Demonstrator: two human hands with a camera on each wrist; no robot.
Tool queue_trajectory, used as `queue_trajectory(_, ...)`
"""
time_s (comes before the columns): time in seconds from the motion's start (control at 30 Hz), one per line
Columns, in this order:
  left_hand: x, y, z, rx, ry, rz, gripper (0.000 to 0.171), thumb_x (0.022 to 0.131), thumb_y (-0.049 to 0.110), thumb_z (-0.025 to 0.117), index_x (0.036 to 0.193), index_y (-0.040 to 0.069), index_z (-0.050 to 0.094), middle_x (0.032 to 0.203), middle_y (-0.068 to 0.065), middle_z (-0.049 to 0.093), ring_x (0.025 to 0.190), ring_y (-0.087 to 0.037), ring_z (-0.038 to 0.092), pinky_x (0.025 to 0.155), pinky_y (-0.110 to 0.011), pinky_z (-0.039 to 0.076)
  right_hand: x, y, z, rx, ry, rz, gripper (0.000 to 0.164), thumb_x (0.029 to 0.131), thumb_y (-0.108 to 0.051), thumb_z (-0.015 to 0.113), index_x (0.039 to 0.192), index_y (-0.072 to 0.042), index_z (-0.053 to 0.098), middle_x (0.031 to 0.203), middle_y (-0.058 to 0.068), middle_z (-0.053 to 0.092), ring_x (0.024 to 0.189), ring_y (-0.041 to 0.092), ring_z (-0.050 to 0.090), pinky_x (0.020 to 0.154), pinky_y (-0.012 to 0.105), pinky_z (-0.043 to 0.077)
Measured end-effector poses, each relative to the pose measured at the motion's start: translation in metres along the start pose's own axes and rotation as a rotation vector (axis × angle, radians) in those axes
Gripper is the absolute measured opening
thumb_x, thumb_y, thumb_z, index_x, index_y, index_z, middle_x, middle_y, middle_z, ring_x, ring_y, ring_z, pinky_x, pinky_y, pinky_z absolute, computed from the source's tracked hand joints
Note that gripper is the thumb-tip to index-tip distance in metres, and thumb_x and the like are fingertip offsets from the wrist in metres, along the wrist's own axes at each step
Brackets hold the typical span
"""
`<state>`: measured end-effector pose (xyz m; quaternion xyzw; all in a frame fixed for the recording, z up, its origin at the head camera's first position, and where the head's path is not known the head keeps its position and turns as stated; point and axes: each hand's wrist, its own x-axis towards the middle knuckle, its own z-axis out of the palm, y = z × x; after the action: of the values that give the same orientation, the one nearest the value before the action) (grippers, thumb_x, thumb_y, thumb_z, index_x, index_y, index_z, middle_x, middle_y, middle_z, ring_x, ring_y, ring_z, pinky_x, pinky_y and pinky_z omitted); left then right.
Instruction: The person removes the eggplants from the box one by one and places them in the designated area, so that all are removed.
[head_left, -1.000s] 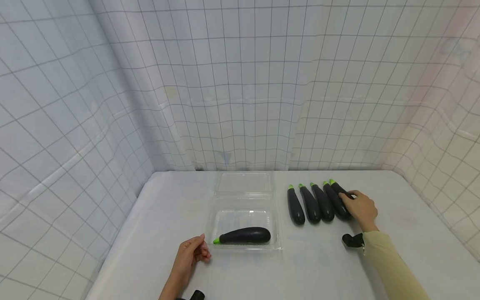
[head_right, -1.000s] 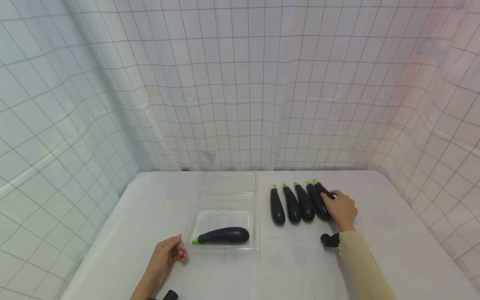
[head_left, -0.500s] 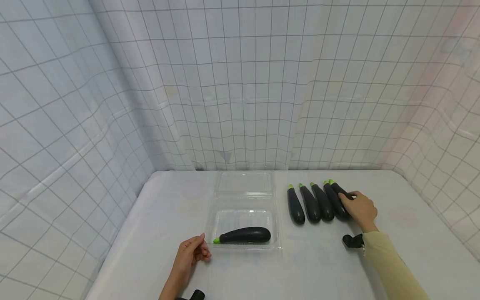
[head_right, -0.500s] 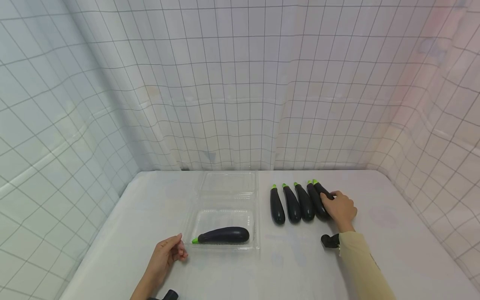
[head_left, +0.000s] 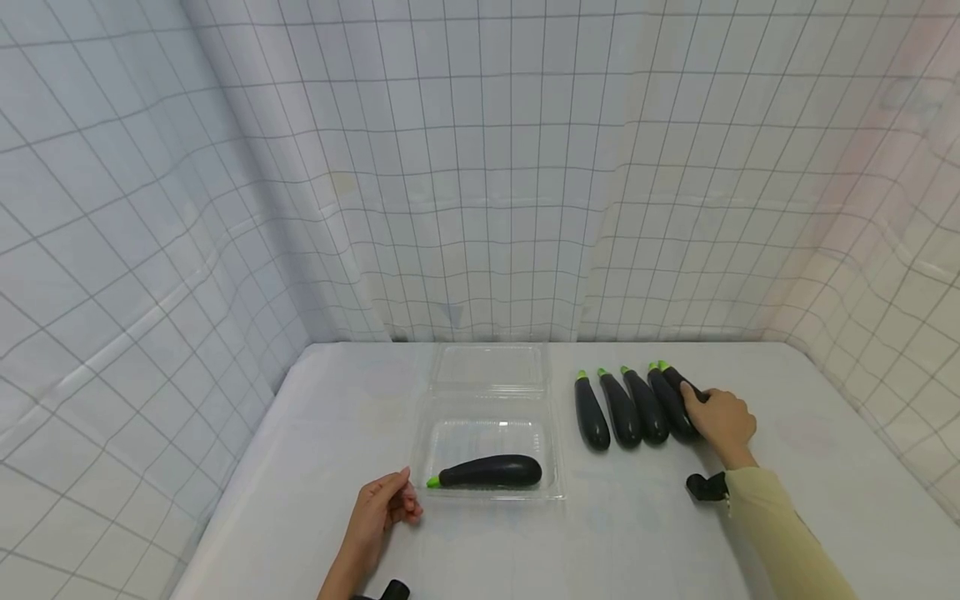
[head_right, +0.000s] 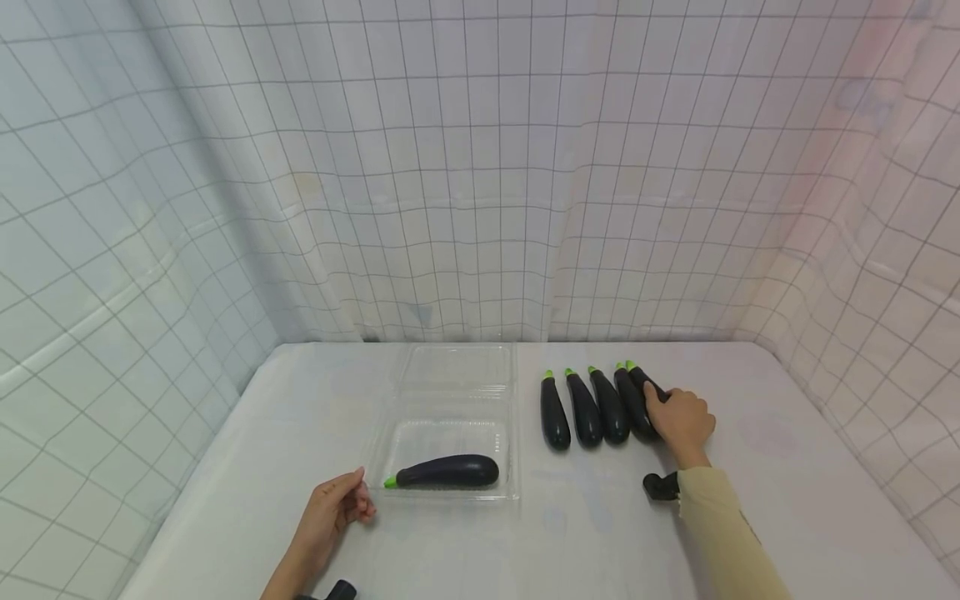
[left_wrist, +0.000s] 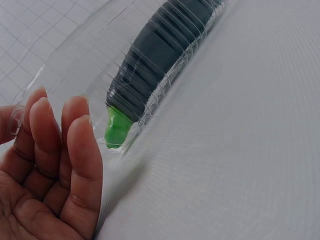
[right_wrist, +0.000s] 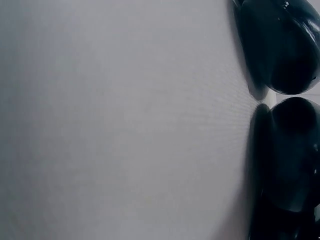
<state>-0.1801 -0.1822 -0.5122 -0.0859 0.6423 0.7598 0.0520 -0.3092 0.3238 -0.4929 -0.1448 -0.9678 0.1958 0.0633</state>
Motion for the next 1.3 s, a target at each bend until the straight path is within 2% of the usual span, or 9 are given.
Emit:
queue_trajectory(0.53, -0.0011, 0.0001, -0.0003, -0.008, 0.0, -0.003, 0.037, 0.092, 0.033, 0.06, 0.071, 0.002, 0.058, 0.062, -0.007, 0.057, 0.058, -0.017, 0.061, 0.057, -0.028, 0.053, -0.0015, 0.0002, -0.0007, 0.059, 0.004, 0.024, 0.08, 0.095, -0.059, 0.029, 0.125, 0.013, 0.047, 0.116, 0.038, 0.051, 0.097, 0.053, 0.053, 0.067, 0.057, 0.046)
queue_trajectory(1.03, -0.001, -0.0005, 0.0003, -0.009, 0.0, -0.002, 0.037, 0.091, 0.034, 0.06, 0.071, 0.003, 0.058, 0.062, -0.007, 0.057, 0.058, -0.017, 0.061, 0.057, -0.028, 0.053, -0.0012, -0.0014, -0.0042, 0.07, -0.01, 0.059, 0.078, 0.096, -0.057, 0.029, 0.131, 0.011, 0.042, 0.12, 0.038, 0.049, 0.101, 0.053, 0.051, 0.069, 0.058, 0.045)
queue_trajectory(1.17, -0.0006, -0.0008, 0.0002, -0.01, 0.0, -0.001, 0.037, 0.091, 0.034, 0.06, 0.071, 0.003, 0.058, 0.062, -0.007, 0.056, 0.058, -0.017, 0.061, 0.057, -0.028, 0.053, -0.0013, -0.002, -0.0042, 0.081, 0.01, 0.063, 0.076, 0.096, -0.056, 0.031, 0.131, 0.011, 0.041, 0.12, 0.036, 0.05, 0.101, 0.053, 0.051, 0.07, 0.058, 0.045)
queue_trajectory(1.3, -0.0004, -0.0008, -0.0001, -0.009, -0.001, 0.0, 0.037, 0.092, 0.033, 0.06, 0.071, 0.003, 0.058, 0.062, -0.006, 0.056, 0.058, -0.017, 0.061, 0.057, -0.028, 0.053, -0.0023, -0.0036, -0.0037, 0.1, 0.064, 0.029, 0.071, 0.097, -0.051, 0.034, 0.131, 0.011, 0.042, 0.119, 0.034, 0.051, 0.105, 0.052, 0.048, 0.075, 0.06, 0.043)
